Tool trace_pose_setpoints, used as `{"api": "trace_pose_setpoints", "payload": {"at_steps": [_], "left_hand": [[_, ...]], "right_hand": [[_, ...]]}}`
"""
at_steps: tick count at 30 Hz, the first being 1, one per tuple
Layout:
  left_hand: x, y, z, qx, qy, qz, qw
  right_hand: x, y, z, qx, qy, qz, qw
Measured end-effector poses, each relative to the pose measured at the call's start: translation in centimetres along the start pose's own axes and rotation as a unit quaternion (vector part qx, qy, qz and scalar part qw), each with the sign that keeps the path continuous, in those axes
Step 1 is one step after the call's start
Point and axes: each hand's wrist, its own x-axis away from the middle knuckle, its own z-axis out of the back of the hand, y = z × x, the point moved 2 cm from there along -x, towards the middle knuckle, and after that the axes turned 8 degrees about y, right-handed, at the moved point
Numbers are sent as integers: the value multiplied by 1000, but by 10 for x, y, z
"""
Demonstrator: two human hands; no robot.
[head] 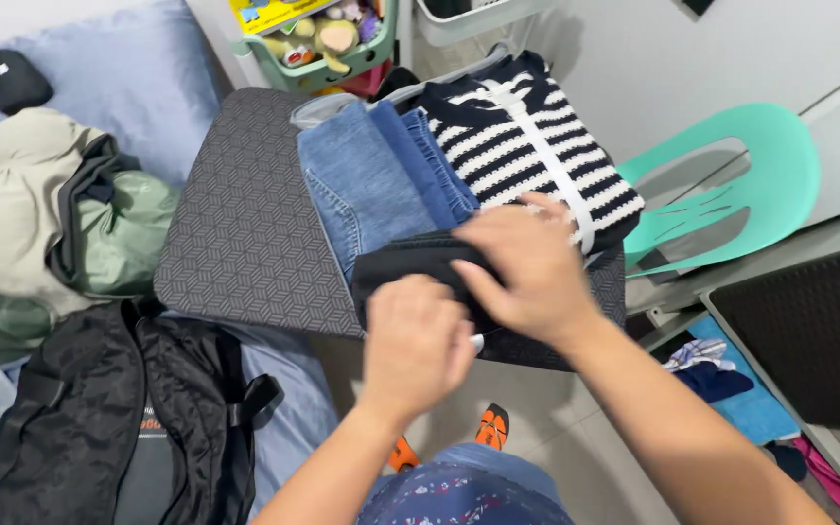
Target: The person folds various clothing items, including a black shirt, a yellow jacket, a striped sweater, and jeans, and places them into a gray packing cube. The person then secures the cube using its built-in straps.
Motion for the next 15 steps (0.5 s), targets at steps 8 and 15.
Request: {"api": "trace_pose_setpoints", "payload": {"at_steps": [8, 15], "left_hand": [[-41, -13, -69, -21, -37, 30, 999], [-47, -26, -70, -106, 20, 4, 994]], "right_hand": [[91, 68, -10, -84, -25, -262, 961], [35, 98, -55, 29, -339, -343, 875]]}}
